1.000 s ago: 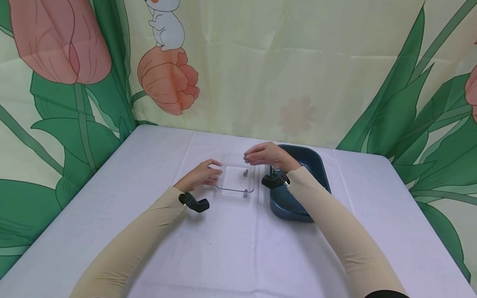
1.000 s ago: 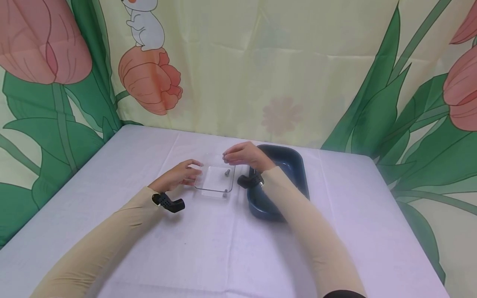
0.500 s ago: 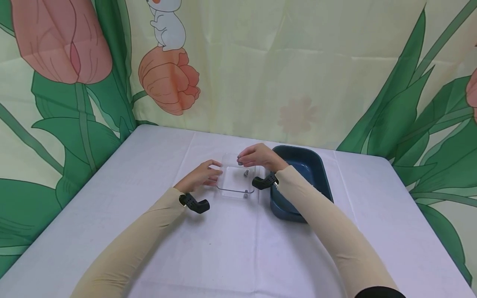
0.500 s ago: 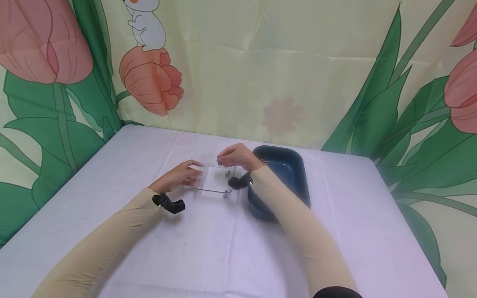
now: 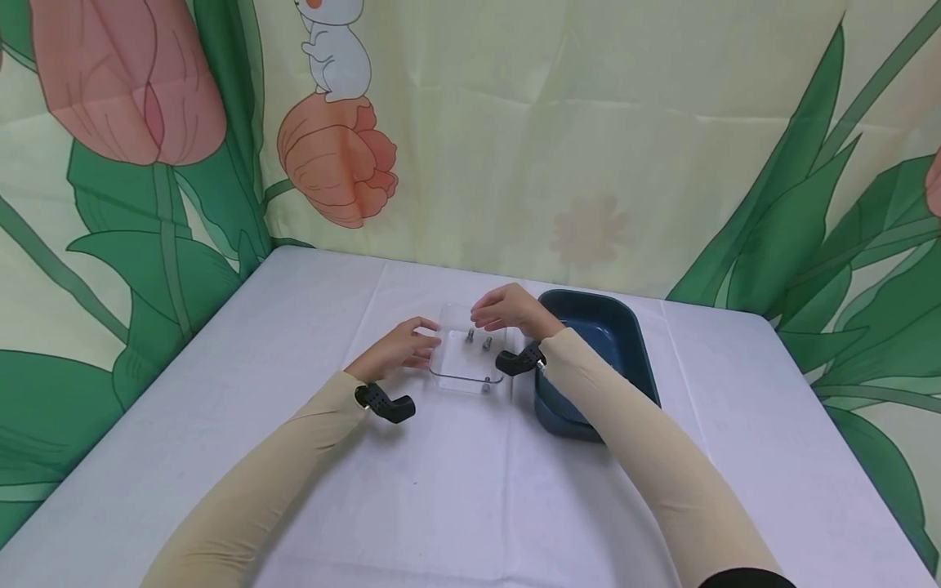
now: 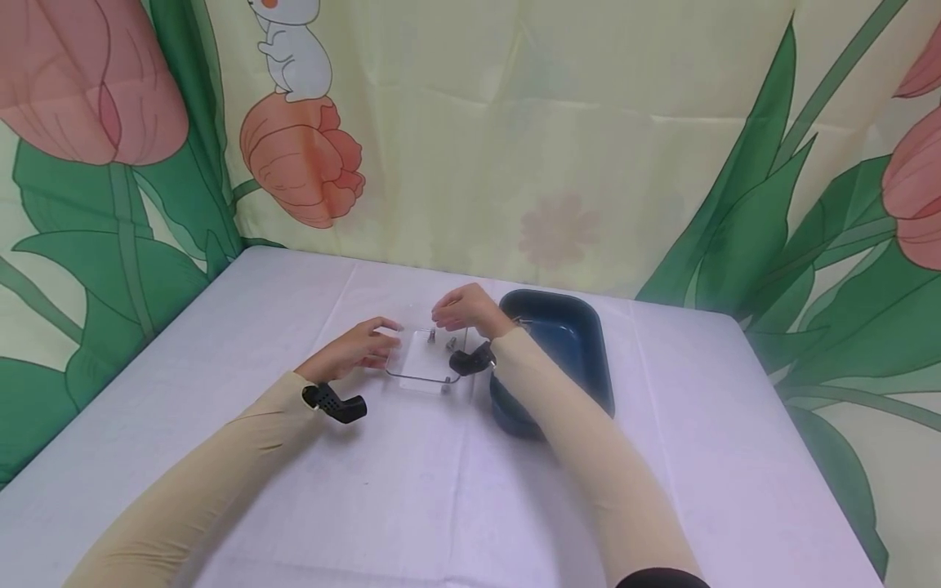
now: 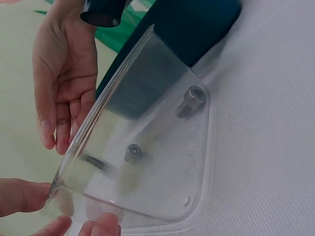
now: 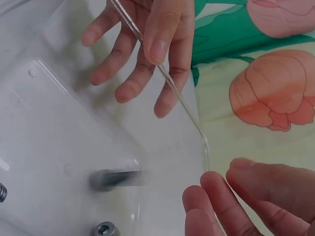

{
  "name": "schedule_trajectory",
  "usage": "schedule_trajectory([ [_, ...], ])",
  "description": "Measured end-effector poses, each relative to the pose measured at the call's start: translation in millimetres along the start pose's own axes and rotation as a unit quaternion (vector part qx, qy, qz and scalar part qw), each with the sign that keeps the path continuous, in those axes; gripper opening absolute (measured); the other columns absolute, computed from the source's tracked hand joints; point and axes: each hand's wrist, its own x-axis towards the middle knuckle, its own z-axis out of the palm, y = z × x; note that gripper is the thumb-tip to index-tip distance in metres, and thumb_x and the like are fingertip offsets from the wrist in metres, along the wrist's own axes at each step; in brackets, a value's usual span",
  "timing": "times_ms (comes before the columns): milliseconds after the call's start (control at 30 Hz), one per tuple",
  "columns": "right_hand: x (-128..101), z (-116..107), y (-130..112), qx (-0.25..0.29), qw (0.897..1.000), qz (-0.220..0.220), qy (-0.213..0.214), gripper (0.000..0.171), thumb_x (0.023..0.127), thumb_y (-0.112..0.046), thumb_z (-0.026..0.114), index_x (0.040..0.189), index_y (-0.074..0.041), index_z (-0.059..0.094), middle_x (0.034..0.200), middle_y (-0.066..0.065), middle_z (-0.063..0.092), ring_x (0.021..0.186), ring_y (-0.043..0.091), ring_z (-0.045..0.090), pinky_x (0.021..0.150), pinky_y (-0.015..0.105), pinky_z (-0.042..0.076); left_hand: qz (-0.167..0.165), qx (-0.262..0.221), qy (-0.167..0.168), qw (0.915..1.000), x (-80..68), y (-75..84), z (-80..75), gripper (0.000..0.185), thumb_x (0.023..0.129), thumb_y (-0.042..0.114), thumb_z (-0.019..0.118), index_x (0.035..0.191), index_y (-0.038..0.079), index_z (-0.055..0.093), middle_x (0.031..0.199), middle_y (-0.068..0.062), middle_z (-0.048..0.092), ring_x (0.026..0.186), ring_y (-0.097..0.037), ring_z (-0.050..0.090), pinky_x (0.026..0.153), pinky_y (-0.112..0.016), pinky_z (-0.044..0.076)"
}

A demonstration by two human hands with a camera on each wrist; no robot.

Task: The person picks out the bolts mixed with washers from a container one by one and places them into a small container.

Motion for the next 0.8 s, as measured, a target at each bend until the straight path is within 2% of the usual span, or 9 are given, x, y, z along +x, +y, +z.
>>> schedule_trajectory([
  [133, -1.6, -4.4, 2.7, 0.003, 1.000, -0.010, 0.000, 0.028, 0.089, -0.013, 0.064, 0.113, 0.001, 0.064, 0.113, 0.017, 0.066, 0.105, 0.028, 0.064, 0.093, 0.037, 0.052, 0.003, 0.002, 0.002, 1.0000, -0.7, 1.5, 0.7, 0.043, 0.096, 0.018, 0.052, 0.135, 0.006, 0.040, 0.129, -0.019, 0.046, 0.105, -0.025, 0.055, 0.081, -0.027, 0.054],
  [367, -8.7, -8.3, 7.6, 0.021, 0.999, -0.018, -0.021, 0.037, 0.092, -0.012, 0.059, 0.126, 0.003, 0.055, 0.121, 0.020, 0.063, 0.110, 0.030, 0.062, 0.096, 0.039, 0.050, 0.001, -0.002, 0.004, 1.0000, -3.1, 0.4, 2.9, 0.042, 0.096, 0.017, 0.053, 0.134, 0.005, 0.040, 0.127, -0.020, 0.048, 0.100, -0.023, 0.057, 0.079, -0.026, 0.055],
  [700, -11.8, -15.0, 8.5, 0.020, 0.999, -0.028, -0.037, 0.040, 0.093, -0.015, 0.057, 0.130, -0.002, 0.053, 0.123, 0.016, 0.062, 0.110, 0.026, 0.063, 0.099, 0.041, 0.048, 0.006, 0.003, 0.004, 1.0000, -4.0, -1.4, 1.2, 0.042, 0.096, 0.017, 0.052, 0.134, 0.006, 0.040, 0.130, -0.020, 0.047, 0.106, -0.027, 0.056, 0.080, -0.026, 0.055],
  [800, -16.5, -19.7, 6.5, 0.015, 0.999, -0.033, -0.039, 0.039, 0.092, -0.016, 0.059, 0.129, -0.003, 0.054, 0.124, 0.018, 0.062, 0.111, 0.028, 0.062, 0.099, 0.042, 0.047, 0.007, 0.001, 0.002, 1.0000, -3.0, -1.0, 1.3, 0.042, 0.096, 0.017, 0.052, 0.134, 0.005, 0.040, 0.131, -0.020, 0.046, 0.107, -0.027, 0.055, 0.081, -0.027, 0.055],
])
